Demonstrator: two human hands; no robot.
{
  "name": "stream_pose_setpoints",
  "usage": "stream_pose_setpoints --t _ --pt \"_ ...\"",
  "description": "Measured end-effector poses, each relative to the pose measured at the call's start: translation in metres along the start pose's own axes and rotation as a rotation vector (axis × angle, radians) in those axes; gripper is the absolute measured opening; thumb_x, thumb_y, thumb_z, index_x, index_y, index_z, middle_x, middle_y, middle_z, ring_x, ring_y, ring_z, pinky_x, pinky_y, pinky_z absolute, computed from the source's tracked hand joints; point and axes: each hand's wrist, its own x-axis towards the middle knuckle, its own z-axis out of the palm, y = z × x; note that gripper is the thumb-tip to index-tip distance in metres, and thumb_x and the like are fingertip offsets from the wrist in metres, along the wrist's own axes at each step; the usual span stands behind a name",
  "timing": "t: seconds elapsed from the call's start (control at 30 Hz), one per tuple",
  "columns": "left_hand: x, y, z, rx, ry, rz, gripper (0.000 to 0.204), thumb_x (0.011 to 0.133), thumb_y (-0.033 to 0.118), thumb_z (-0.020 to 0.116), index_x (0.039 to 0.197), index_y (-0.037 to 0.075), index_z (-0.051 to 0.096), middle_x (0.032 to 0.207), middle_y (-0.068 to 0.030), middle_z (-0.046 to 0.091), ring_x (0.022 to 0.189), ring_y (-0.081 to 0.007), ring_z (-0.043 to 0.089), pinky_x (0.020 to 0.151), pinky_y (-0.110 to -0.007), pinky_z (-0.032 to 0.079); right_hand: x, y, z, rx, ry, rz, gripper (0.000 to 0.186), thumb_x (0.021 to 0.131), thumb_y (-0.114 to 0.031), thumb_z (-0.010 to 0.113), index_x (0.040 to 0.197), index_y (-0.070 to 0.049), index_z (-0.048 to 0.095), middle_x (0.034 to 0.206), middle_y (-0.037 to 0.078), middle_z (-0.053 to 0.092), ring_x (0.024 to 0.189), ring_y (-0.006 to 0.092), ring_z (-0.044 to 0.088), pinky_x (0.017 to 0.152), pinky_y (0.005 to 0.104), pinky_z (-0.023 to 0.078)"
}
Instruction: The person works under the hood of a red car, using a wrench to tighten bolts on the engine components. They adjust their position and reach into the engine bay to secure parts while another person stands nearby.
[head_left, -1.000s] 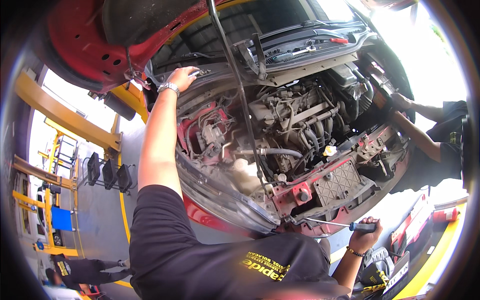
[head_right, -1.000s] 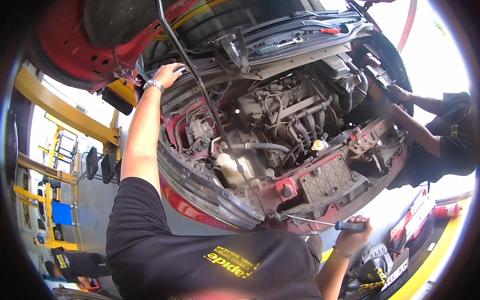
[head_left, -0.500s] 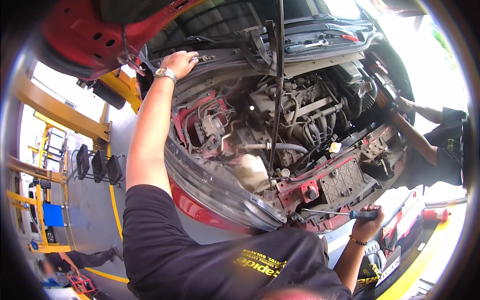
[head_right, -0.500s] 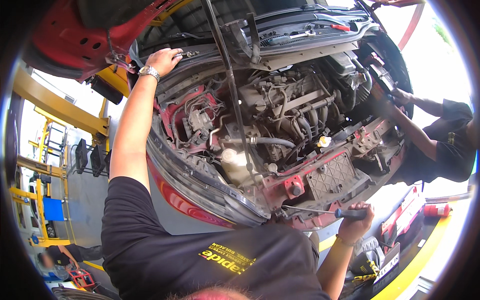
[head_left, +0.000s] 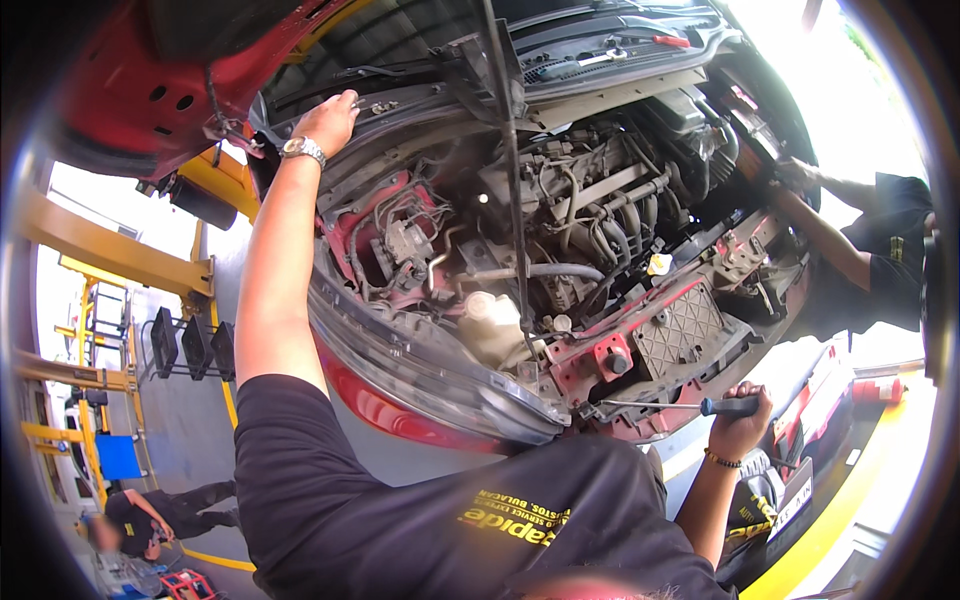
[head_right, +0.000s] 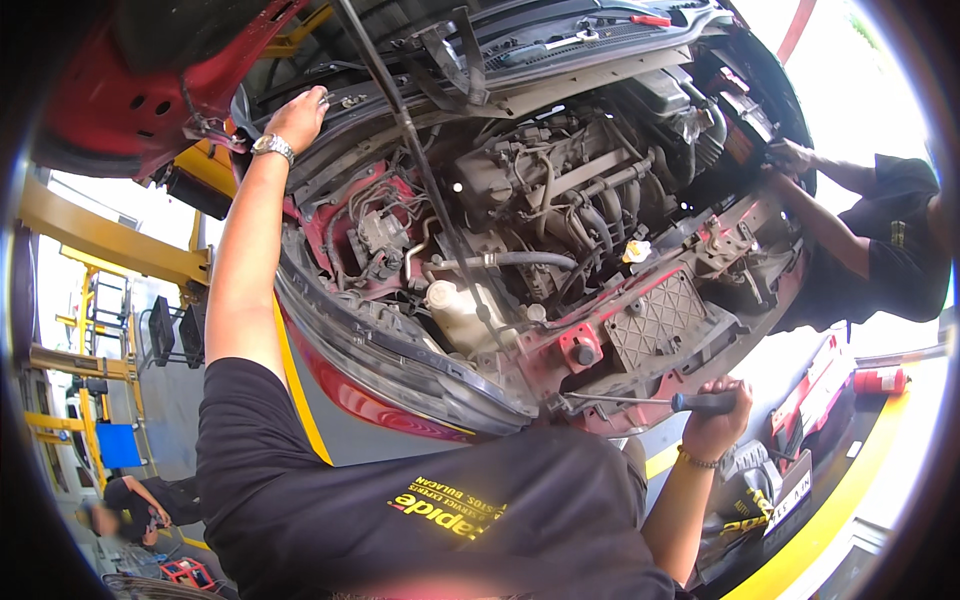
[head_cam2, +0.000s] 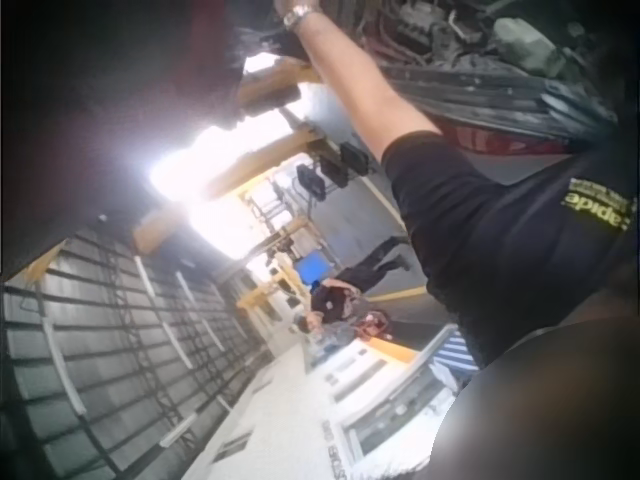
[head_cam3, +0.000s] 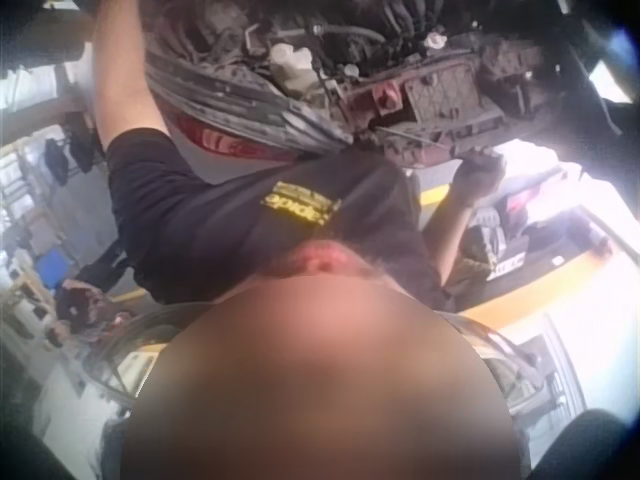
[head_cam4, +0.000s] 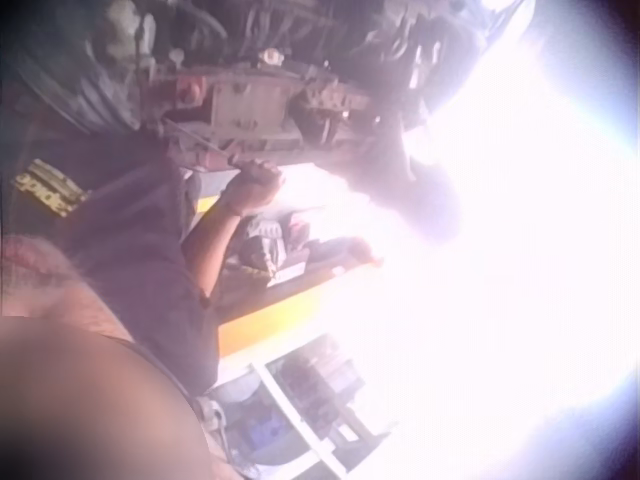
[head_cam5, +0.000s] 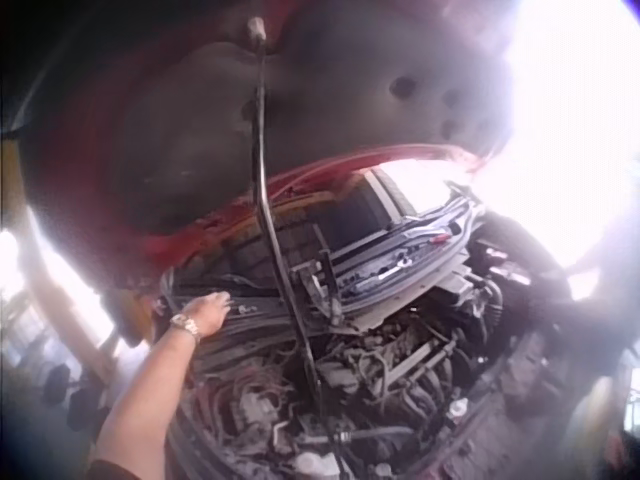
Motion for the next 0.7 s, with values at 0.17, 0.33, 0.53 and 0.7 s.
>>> stream_pose_setpoints --t 0.17,0.33,0.53,0.7 --pt "0.001 0.008 -0.009 0.114 -0.142 -0.022 0.036 0.107 0.041 0.049 0.136 0.021 0.055 0.116 -0.0169 0.072 0.108 -0.0416 0.068 0.092 -0.054 0.054 -0.002 -0.001 0.003 0.013 0.022 0.03 0.02 0.103 -0.023 0.06 0.094 -0.006 0.053 0.087 0.008 0.055 0.079 0.0192 0.055 0.074 0.0333 0.05" --pt "0.003 -0.001 -0.005 0.099 -0.111 -0.047 0.048 0.103 0.048 0.057 0.142 0.021 0.054 0.117 -0.0201 0.072 0.112 -0.0417 0.068 0.095 -0.054 0.054 -0.002 -0.002 -0.001 -0.019 0.008 0.035 0.018 0.102 -0.024 0.059 0.097 -0.007 0.054 0.086 0.008 0.056 0.079 0.0207 0.057 0.074 0.0349 0.051" --pt "0.006 -0.036 0.005 -0.063 0.078 0.0 0.036 0.094 0.015 0.061 0.128 0.003 0.065 0.119 -0.0225 0.067 0.116 -0.0397 0.064 0.103 -0.047 0.051 0.004 0.01 -0.006 0.062 0.09 0.072 0.019 0.103 -0.022 0.057 0.095 -0.006 0.054 0.086 0.009 0.056 0.081 0.0216 0.056 0.077 0.0367 0.051" --pt "-0.006 -0.024 0.003 -0.134 0.176 0.081 0.041 0.098 0.016 0.066 0.139 0.023 0.064 0.107 -0.0148 0.067 0.103 -0.0344 0.067 0.093 -0.045 0.053 0.01 0.016 -0.008 0.075 0.23 0.111 0.02 0.104 -0.022 0.054 0.095 -0.005 0.052 0.086 0.011 0.058 0.08 0.0241 0.058 0.078 0.0401 0.053"
